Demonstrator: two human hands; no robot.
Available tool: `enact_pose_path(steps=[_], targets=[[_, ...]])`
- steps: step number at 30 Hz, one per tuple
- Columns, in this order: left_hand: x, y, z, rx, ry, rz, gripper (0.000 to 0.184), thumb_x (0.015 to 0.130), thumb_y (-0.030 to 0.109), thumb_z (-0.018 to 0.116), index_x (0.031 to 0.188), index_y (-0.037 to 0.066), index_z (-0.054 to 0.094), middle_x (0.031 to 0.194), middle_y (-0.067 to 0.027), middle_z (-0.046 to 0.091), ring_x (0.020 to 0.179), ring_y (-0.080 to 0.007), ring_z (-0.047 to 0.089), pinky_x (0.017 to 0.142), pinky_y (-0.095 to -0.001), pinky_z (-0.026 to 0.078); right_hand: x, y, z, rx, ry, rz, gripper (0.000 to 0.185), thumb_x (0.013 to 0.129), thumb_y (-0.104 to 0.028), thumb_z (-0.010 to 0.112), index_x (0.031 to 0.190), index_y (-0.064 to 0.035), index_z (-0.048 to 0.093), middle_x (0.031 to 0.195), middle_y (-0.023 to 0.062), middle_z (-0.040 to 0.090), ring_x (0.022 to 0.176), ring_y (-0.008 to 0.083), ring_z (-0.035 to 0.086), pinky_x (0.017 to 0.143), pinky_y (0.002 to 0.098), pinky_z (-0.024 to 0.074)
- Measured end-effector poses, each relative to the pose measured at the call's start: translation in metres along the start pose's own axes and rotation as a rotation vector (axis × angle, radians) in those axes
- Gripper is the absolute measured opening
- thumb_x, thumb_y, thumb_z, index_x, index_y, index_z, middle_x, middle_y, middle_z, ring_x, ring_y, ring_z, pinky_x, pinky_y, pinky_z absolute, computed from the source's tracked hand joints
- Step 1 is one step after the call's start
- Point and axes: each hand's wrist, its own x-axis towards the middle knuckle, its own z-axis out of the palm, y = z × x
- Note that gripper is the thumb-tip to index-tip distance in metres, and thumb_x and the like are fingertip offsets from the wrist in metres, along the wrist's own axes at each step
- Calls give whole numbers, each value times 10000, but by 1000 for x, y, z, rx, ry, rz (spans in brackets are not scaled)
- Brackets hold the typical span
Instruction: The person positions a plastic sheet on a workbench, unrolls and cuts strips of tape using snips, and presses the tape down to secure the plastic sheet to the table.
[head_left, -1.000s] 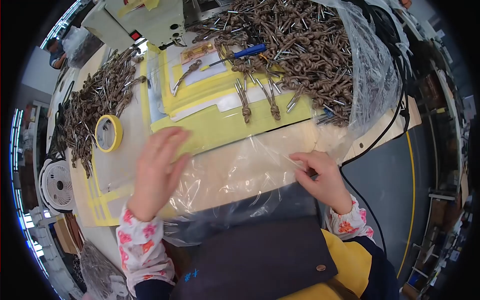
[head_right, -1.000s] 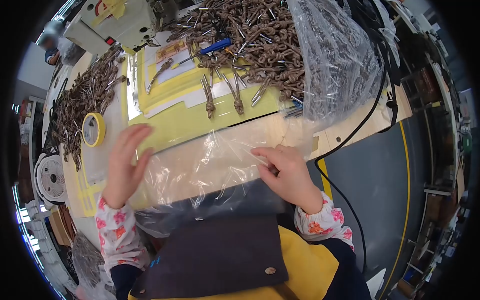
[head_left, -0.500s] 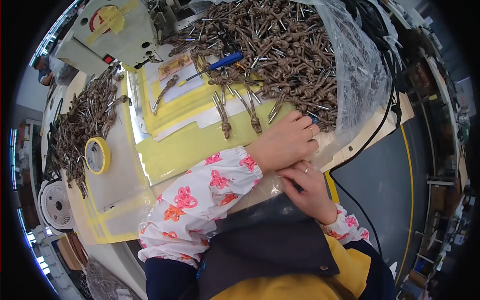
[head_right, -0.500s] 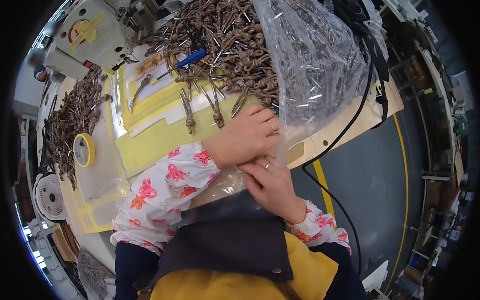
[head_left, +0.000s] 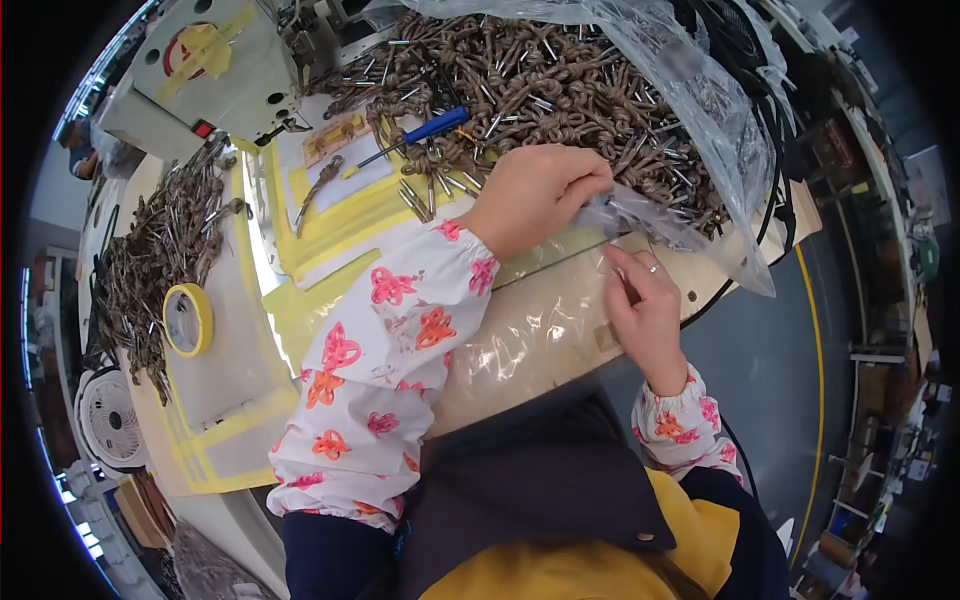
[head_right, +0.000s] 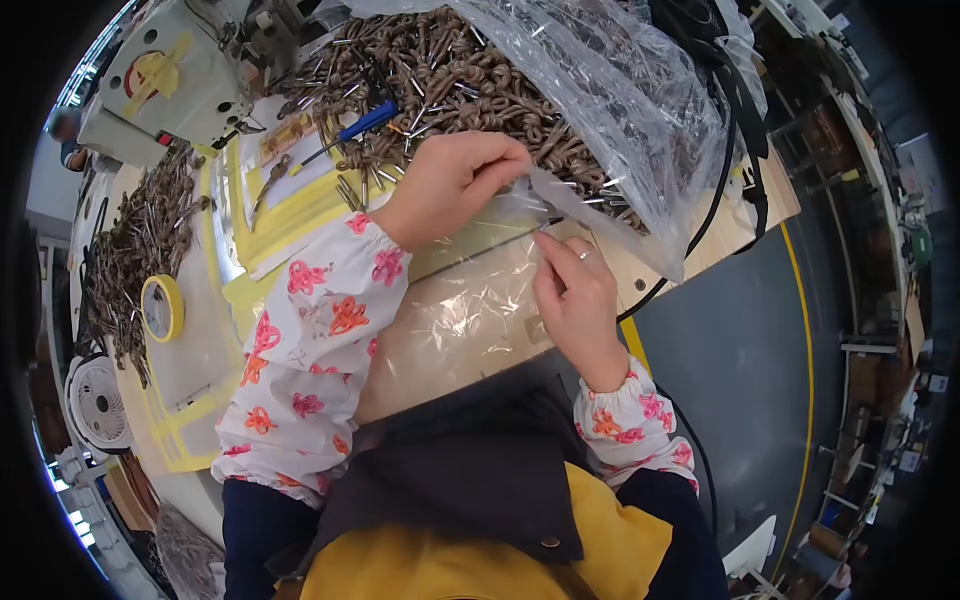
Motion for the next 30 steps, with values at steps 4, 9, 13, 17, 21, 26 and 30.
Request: enact_pose_path(steps=[4,9,13,17,21,26,30], targets=[[-47,16,-33,261,45,88,308,770,71,630,1073,47,578,1016,-127,578,929,-305,556,783,-362,459,-1,15,-1,-100,-3,-39,246,734,0,576,976,18,615,859,178,590,694,322,566,628,401,445],[-137,43,-70,511,-81,-65,466,692,81,678,1138,75,541,1190,-133,508,1094,-312,486,909,-421,413,6,15,-3,-189,-28,-74,245,735,-80,615,968,-3,606,884,188,589,803,360,566,704,425,450],[-174,42,-60,573,-175,-132,492,730,119,659,1200,69,523,1313,-133,448,1213,-332,422,984,-454,358,26,19,-1,-221,53,-197,247,761,-148,644,959,-5,609,886,193,584,819,372,564,730,424,448],[-173,42,-57,577,-207,-97,497,755,173,648,1229,105,514,1348,-111,424,1237,-326,400,1013,-444,329,47,17,-7,-134,38,-310,313,804,-168,618,1051,15,561,963,223,555,868,377,547,760,417,439],[-165,37,-60,578,-296,-28,483,785,226,628,1244,148,501,1357,-92,413,1236,-302,396,1019,-436,320,57,21,-10,-77,-87,-194,351,809,-179,614,1083,21,523,1006,226,549,923,377,529,802,404,424],[-145,26,-71,515,-345,-10,493,796,265,610,1258,144,485,1364,-98,404,1230,-305,396,1025,-436,309,75,8,-9,-132,-132,-136,443,787,-218,648,1101,44,477,1055,223,537,963,367,521,841,409,404],[-130,6,-78,486,-324,30,525,790,265,611,1272,112,471,1367,-122,395,1234,-332,384,1028,-444,304,94,15,2,-75,-85,-180,454,737,-209,674,1051,39,460,940,171,519,829,280,519,707,349,407]])
